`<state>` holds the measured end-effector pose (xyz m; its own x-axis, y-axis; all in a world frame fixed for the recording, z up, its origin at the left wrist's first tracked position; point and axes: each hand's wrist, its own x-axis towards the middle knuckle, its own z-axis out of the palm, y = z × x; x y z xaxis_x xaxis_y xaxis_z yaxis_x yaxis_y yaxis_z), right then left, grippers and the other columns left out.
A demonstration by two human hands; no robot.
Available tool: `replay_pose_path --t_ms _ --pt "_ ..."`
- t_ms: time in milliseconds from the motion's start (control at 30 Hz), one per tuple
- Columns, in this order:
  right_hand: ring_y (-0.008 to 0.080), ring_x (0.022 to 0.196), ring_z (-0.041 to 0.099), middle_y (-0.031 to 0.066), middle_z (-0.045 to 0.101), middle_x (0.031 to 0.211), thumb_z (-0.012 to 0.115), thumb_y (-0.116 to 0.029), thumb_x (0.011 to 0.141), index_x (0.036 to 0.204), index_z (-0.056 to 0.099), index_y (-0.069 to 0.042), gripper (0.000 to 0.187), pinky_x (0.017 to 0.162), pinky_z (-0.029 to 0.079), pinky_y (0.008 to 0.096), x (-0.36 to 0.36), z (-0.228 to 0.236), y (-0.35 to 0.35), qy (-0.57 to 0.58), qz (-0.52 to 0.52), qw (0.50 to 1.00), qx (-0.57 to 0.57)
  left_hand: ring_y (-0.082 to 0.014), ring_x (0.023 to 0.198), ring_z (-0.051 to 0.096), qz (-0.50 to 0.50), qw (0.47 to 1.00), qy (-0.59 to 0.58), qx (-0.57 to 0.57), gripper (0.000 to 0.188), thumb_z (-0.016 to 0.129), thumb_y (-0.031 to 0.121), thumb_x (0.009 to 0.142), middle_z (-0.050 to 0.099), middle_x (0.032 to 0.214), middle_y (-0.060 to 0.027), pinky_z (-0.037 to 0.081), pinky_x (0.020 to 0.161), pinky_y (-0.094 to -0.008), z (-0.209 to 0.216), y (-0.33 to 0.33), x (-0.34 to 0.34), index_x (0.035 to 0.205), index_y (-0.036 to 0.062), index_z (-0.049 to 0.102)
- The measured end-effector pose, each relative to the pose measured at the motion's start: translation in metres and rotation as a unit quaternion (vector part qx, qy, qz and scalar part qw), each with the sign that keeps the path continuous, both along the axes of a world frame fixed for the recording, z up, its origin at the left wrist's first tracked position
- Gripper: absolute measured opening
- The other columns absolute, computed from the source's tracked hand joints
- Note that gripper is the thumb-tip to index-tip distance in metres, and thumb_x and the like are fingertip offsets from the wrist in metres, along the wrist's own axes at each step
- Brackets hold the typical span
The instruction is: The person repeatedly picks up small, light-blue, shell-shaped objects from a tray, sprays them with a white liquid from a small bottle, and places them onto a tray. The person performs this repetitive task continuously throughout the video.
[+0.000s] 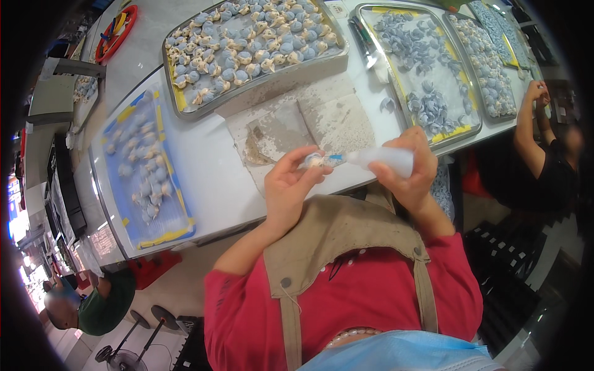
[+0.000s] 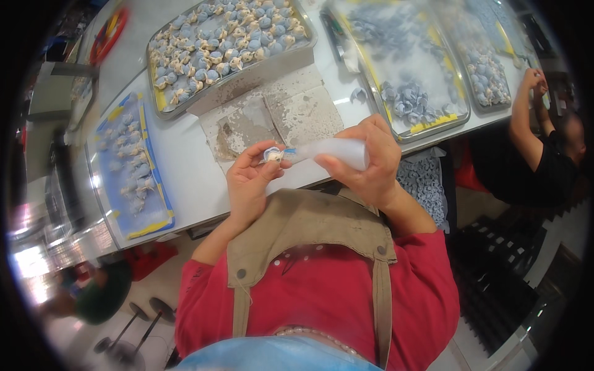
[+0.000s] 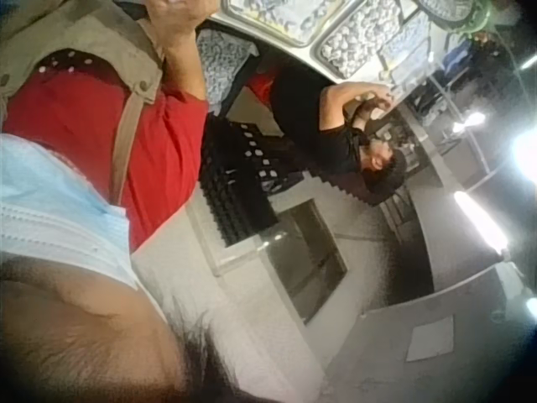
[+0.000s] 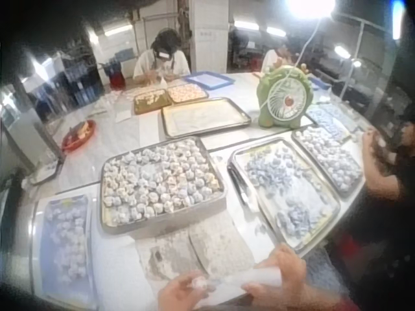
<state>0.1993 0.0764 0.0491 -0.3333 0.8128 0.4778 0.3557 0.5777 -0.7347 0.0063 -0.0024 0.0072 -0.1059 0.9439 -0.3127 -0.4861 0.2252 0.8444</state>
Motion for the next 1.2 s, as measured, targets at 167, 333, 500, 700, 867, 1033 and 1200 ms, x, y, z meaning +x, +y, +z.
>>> replay_pose_path --t_ms 167,333,500,700,867,1033,1200 --pt "0.0193 0.064 0.047 0.0056 0.054 0.067 0.081 -0.014 0.062 0.077 0.059 -0.003 0.029 0.055 0.039 0.0292 -0.001 0.000 0.001 -0.017 0.008 1.000 0.002 -0.0175 0.089 0.062 -0.013 1.000 -0.008 -0.007 0.031 0.058 0.004 0.085 0.057 0.110 -0.0107 0.047 0.073 -0.0257 0.002 0.001 0.000 0.115 -0.0032 0.051" --pt "0.0194 0.063 0.047 0.0057 0.053 0.066 0.081 -0.015 0.062 0.077 0.059 -0.003 0.029 0.054 0.038 0.0290 -0.004 -0.001 0.002 -0.016 0.010 1.000 0.006 -0.0177 0.089 0.062 -0.019 1.000 -0.014 -0.010 0.032 0.058 0.005 0.086 0.057 0.110 -0.0105 0.047 0.073 -0.0255 0.002 0.001 0.000 0.116 -0.0029 0.051" --pt "0.0189 0.063 0.047 0.0056 0.054 0.066 0.079 -0.013 0.063 0.078 0.059 -0.002 0.027 0.054 0.039 0.0288 -0.003 -0.005 0.003 -0.002 0.013 1.000 -0.017 -0.0161 0.087 0.062 -0.002 1.000 -0.010 -0.008 0.034 0.061 0.008 0.084 0.061 0.107 -0.0107 0.049 0.071 -0.0228 0.002 0.000 -0.001 0.116 -0.0005 0.051" --pt "0.0191 0.073 0.053 0.0086 0.057 0.075 0.071 -0.009 0.073 0.086 0.058 -0.002 0.020 0.062 0.043 0.0288 -0.012 -0.028 0.009 0.124 -0.074 0.974 -0.175 -0.0171 0.088 0.062 0.010 0.999 -0.038 -0.012 0.036 0.060 0.007 0.085 0.059 0.111 -0.0136 0.050 0.072 -0.0235 -0.002 0.000 -0.005 0.118 -0.0004 0.050" --pt "0.0219 0.081 0.055 0.0092 0.059 0.081 0.064 -0.017 0.080 0.088 0.059 -0.004 0.016 0.073 0.042 0.0335 -0.041 -0.067 0.029 0.074 -0.105 0.971 -0.202 -0.0179 0.090 0.061 -0.040 0.999 -0.005 0.037 0.036 0.060 0.005 0.084 0.058 0.113 -0.0154 0.050 0.072 -0.0241 -0.002 -0.001 -0.009 0.118 -0.0007 0.049" --pt "0.0251 0.082 0.054 0.0062 0.061 0.081 0.065 -0.018 0.078 0.086 0.061 -0.007 0.014 0.075 0.037 0.0365 -0.034 -0.068 0.035 -0.068 -0.070 0.994 -0.056 -0.0181 0.090 0.061 -0.060 0.997 -0.011 0.040 0.036 0.060 0.005 0.083 0.058 0.113 -0.0156 0.050 0.072 -0.0241 -0.001 0.004 -0.011 0.118 -0.0007 0.050" --pt "0.0234 0.084 0.053 0.0020 0.061 0.078 0.068 -0.016 0.073 0.084 0.062 -0.010 0.013 0.076 0.035 0.0364 0.015 -0.046 0.064 -0.208 -0.110 0.968 0.091 -0.0169 0.087 0.061 -0.060 0.998 -0.011 0.032 0.036 0.060 0.004 0.083 0.058 0.112 -0.0152 0.049 0.072 -0.0239 -0.001 0.006 -0.010 0.117 -0.0011 0.051"
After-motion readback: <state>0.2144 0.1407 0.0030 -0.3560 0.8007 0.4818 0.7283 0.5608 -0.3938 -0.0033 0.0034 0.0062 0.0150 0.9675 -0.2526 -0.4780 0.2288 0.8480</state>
